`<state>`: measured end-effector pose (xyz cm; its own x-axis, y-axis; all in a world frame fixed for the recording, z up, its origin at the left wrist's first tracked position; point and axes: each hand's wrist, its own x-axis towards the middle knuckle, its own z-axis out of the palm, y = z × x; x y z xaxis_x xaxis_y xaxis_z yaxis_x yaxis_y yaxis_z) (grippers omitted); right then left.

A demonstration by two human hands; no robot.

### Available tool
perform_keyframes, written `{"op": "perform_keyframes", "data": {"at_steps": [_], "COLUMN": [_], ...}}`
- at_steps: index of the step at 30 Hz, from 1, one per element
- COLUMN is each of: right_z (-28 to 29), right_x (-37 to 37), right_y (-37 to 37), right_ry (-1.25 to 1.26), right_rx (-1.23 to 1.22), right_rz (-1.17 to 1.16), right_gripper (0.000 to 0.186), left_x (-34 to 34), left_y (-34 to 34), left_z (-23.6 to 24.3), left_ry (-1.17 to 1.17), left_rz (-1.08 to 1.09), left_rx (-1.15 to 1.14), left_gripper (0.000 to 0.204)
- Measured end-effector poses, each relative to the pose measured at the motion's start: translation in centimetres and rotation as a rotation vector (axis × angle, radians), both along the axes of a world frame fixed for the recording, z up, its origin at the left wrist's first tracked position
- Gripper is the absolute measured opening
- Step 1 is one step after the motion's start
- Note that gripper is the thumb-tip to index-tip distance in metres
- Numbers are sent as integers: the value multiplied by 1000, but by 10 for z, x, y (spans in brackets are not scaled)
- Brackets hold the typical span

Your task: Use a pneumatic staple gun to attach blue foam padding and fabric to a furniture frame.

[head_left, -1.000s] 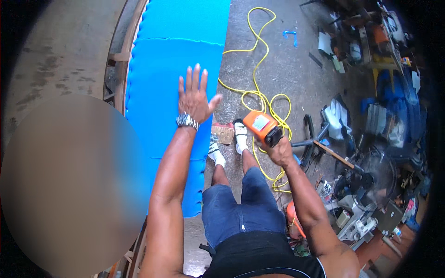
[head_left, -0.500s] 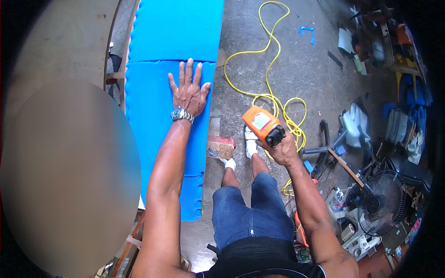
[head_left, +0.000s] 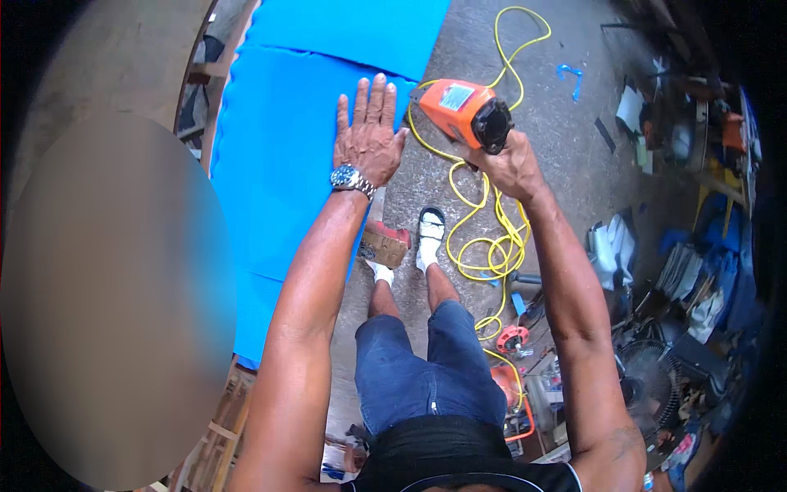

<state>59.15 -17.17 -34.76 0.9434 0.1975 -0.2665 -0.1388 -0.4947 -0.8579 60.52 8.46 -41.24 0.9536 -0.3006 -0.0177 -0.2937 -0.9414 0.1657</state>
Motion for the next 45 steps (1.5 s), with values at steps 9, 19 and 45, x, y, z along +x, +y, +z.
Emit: {"op": "perform_keyframes", "data": {"at_steps": [9, 19, 45], "right_z": [-27, 13, 16], "right_x": [10, -31, -139], "right_y": [9, 23, 79], "right_ry": [17, 75, 139], "right_rx": [-329, -169, -398], "right_rz": [19, 118, 307], "right_gripper": [50, 44, 31], "left_x": [-49, -207, -286], "left_y": [19, 73, 169], "left_z": [22, 24, 46], "left_ry": [10, 246, 26], "left_rz": [60, 89, 409], "left_rx": [-196, -87, -133], "left_gripper": [81, 88, 70]}}
